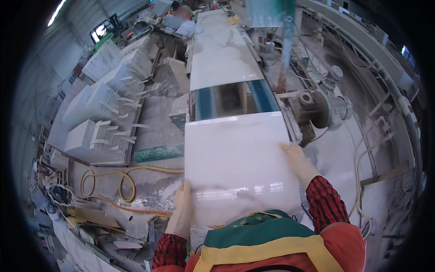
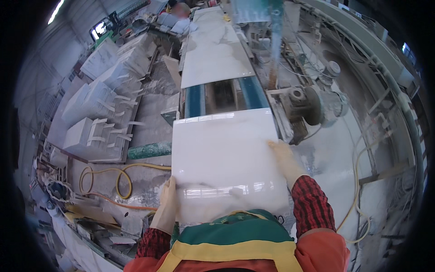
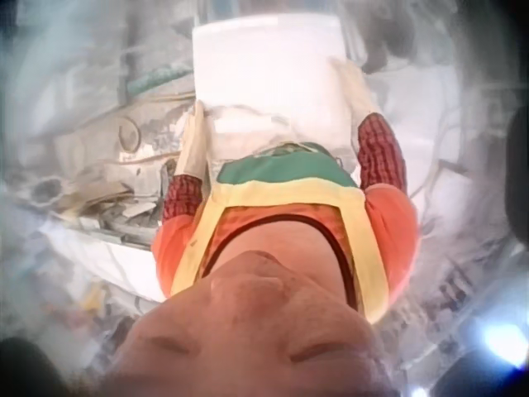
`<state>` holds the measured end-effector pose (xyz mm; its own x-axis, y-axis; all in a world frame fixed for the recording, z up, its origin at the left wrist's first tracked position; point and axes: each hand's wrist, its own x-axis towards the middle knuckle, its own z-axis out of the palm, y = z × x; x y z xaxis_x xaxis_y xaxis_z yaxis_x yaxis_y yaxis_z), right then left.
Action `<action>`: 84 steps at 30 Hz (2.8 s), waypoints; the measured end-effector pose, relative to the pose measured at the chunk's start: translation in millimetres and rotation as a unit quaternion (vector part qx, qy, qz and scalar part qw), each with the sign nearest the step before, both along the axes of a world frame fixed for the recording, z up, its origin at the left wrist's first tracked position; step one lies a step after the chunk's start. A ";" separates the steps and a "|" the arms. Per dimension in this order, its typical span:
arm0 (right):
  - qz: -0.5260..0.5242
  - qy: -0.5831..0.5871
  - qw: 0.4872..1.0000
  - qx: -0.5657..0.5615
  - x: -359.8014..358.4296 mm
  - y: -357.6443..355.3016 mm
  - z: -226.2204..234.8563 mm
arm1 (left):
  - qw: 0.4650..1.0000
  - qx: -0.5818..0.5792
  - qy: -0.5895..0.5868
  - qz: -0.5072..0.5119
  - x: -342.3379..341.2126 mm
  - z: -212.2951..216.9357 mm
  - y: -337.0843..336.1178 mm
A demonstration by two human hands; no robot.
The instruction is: The person repeatedly moves large white stone slabs through a polishing machine, guiding them with gloved hands. The slabs are flipped and re-fed into the machine multiple times to polish both sides.
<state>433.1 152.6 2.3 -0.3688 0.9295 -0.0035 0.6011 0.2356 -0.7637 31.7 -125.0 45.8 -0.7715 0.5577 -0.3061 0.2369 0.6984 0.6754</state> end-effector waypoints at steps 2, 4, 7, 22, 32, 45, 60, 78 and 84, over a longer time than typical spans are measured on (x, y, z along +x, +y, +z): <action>0.008 -0.040 0.999 -0.008 7.4 24.3 -17.5 | 0.999 0.011 -0.033 -0.034 -7.0 18.8 36.9; 0.053 -0.110 0.992 0.011 -3.2 41.0 -10.0 | 0.999 -0.014 -0.030 -0.035 -22.2 18.0 54.6; 0.076 -0.204 0.972 0.088 -13.2 55.8 -1.6 | 0.996 -0.034 -0.056 -0.061 -47.0 2.3 78.5; -0.160 0.297 0.801 -0.495 58.4 -45.1 -32.1 | 0.887 0.138 -0.441 0.004 -99.9 -62.3 109.1; -0.265 0.298 0.816 -0.418 7.1 -14.3 -21.5 | 0.891 0.124 -0.434 0.031 -75.9 -58.3 96.7; -0.274 0.264 0.828 -0.413 -8.6 24.9 -20.5 | 0.903 0.137 -0.405 0.048 -82.8 -73.9 127.7; -0.311 0.241 0.820 -0.415 -25.4 46.4 -18.5 | 0.899 0.137 -0.415 0.024 -93.7 -63.5 152.9; -0.319 0.222 0.791 -0.473 -26.4 66.4 -3.4 | 0.966 -0.160 -0.116 -0.166 -112.2 -42.2 165.3; -0.302 0.349 0.711 -0.530 -10.7 68.1 -20.2 | 0.905 -0.291 0.058 -0.305 -120.8 15.7 217.8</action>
<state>422.4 220.7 -17.9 -0.1596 0.5307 -0.8324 -0.2647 -0.8353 -0.4818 -89.1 92.7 61.5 -0.4206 0.6609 -0.6215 0.7443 0.6431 0.1802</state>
